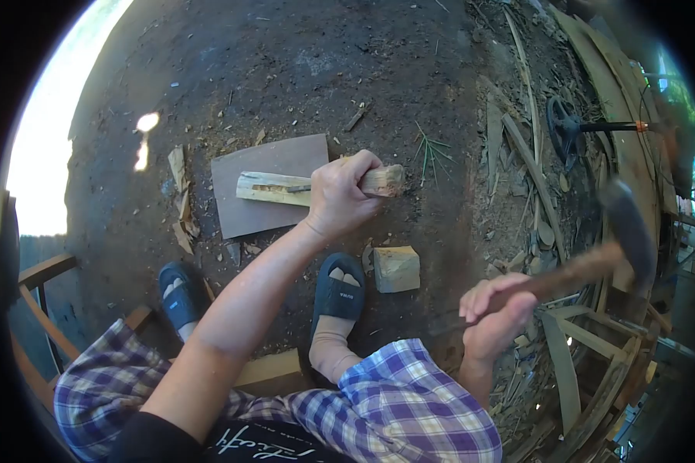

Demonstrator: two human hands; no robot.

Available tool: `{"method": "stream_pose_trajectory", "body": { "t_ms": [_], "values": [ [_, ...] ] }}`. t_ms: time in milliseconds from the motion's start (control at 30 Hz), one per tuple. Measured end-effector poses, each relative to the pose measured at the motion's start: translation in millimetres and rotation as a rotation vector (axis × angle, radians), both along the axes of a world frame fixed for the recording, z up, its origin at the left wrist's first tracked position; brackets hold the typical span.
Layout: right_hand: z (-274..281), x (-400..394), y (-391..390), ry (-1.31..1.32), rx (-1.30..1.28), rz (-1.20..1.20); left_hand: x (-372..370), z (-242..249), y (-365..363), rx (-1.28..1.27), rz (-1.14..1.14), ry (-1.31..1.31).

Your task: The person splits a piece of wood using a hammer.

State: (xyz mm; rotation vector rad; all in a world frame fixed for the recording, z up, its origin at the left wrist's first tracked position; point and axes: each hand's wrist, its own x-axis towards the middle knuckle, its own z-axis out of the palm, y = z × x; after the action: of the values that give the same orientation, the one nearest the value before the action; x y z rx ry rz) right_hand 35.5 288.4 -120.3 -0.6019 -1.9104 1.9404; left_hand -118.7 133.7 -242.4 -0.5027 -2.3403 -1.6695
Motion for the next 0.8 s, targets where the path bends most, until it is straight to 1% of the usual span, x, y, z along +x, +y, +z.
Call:
{"method": "stream_pose_trajectory", "body": {
  "t_ms": [33,100,133,167,233,300,333,367,433,467,500,533,567,600,667,700,767,800],
  "values": [
    [6.6,-2.7,-3.1,0.193,0.067,-0.032,0.8,0.5,-0.1,0.005,-0.001,-0.001],
    [-21.6,5.8,-10.0,0.107,0.181,0.012,0.7,2.9,-1.3,-0.022,-0.023,-0.036],
    [-41.6,16.0,0.0,-0.152,0.243,0.228,-0.5,3.7,0.4,-0.019,-0.025,-0.03],
    [-37.1,6.4,-21.7,-0.498,0.295,0.274,-1.1,2.5,1.2,-0.024,-0.018,-0.039],
    [-39.8,9.2,3.1,-0.378,0.152,0.212,-2.6,0.3,1.0,-0.041,-0.009,-0.054],
    [-14.5,1.9,6.9,-0.199,-0.023,0.03,-0.7,-0.4,0.3,-0.026,-0.017,-0.043],
    [-5.9,0.3,5.8,-0.061,0.036,0.004,-0.4,-1.4,-0.1,-0.028,-0.021,-0.034],
    [-9.1,0.7,2.7,-0.045,0.039,0.002,2.0,-2.9,-0.6,-0.027,-0.016,-0.032],
    [-22.7,3.6,-6.6,0.162,0.095,-0.05,0.6,-3.6,2.7,-0.007,-0.035,0.017],
    [-41.9,14.9,-3.4,0.011,0.21,0.058,2.4,-7.3,2.9,-0.006,-0.032,-0.001],
    [-48.0,15.4,-4.3,-0.309,0.402,0.261,0.3,-5.0,2.8,-0.005,-0.026,-0.022],
    [-50.1,20.3,-5.4,-0.4,0.284,0.202,-1.9,-4.7,3.2,0.005,-0.048,-0.003],
    [-42.2,15.4,-15.0,-0.494,0.153,0.152,-3.1,-3.8,1.0,-0.054,-0.045,-0.021],
    [-33.9,11.0,-10.6,-0.499,0.148,0.153,-2.0,-5.7,-0.8,-0.119,-0.028,-0.052],
    [-22.2,12.0,-3.1,-0.133,0.062,0.016,1.4,-10.4,-1.9,-0.129,-0.03,-0.041],
    [-19.2,9.8,-7.6,-0.139,0.059,0.011,-0.3,-11.4,-1.0,-0.126,-0.014,-0.008],
    [-13.8,3.5,-19.2,0.226,0.193,-0.04,1.6,-9.8,0.8,-0.129,-0.007,-0.008],
    [-34.8,13.4,-14.6,0.145,0.226,-0.008,1.9,-8.0,-0.1,-0.118,-0.02,-0.022]
  ]
}}
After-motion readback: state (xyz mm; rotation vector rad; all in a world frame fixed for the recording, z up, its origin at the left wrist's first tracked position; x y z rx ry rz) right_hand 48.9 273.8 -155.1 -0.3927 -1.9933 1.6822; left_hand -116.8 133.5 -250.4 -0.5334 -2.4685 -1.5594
